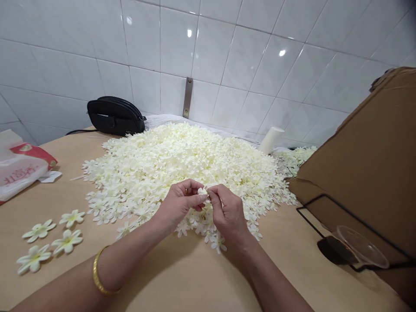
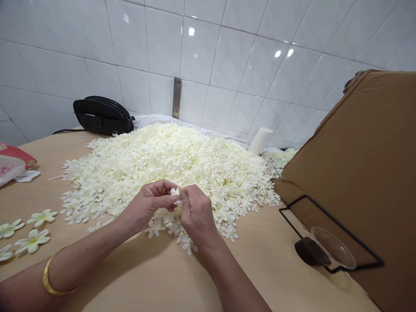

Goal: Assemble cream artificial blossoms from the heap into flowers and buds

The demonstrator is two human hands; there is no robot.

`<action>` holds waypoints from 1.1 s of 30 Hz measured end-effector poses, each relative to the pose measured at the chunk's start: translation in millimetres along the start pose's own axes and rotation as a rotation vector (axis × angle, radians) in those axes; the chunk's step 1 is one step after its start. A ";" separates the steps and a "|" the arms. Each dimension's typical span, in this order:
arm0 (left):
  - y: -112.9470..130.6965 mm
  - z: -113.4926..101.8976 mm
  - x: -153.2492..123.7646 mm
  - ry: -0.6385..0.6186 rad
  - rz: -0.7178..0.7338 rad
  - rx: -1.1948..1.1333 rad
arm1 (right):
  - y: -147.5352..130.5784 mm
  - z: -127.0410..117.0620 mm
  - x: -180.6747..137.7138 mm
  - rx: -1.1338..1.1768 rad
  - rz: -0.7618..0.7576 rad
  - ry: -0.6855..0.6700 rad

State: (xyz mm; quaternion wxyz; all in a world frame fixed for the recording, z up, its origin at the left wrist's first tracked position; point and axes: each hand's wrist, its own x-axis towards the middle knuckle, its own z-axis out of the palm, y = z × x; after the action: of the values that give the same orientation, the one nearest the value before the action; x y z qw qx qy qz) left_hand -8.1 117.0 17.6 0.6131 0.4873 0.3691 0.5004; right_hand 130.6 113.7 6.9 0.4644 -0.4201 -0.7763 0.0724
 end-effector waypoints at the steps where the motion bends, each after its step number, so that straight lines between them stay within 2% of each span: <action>1: 0.5 0.0 -0.1 0.014 0.014 0.015 | -0.6 -1.0 0.4 0.043 0.006 -0.014; 5: 2.2 0.2 -1.3 0.018 0.048 0.058 | -1.0 -3.9 1.3 0.124 -0.011 -0.035; 13: -2.4 -0.2 0.5 -0.033 -0.032 -0.122 | 0.6 -3.6 0.2 0.021 0.036 0.003; 22: -0.8 -3.0 2.9 -0.017 -0.077 -0.190 | -1.6 -3.0 0.2 0.064 0.124 0.009; 28: 0.6 -2.0 2.2 0.016 -0.041 -0.166 | 0.6 -2.4 0.9 0.270 0.274 -0.034; 33: -0.8 -2.5 0.3 0.020 0.040 -0.085 | 3.2 -4.4 3.3 0.512 0.410 -0.005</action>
State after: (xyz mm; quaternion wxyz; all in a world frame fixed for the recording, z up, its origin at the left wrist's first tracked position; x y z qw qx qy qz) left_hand -10.1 117.8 16.2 0.6193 0.4630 0.3440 0.5326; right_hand 135.2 116.9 10.0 0.5287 -0.4369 -0.6334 0.3585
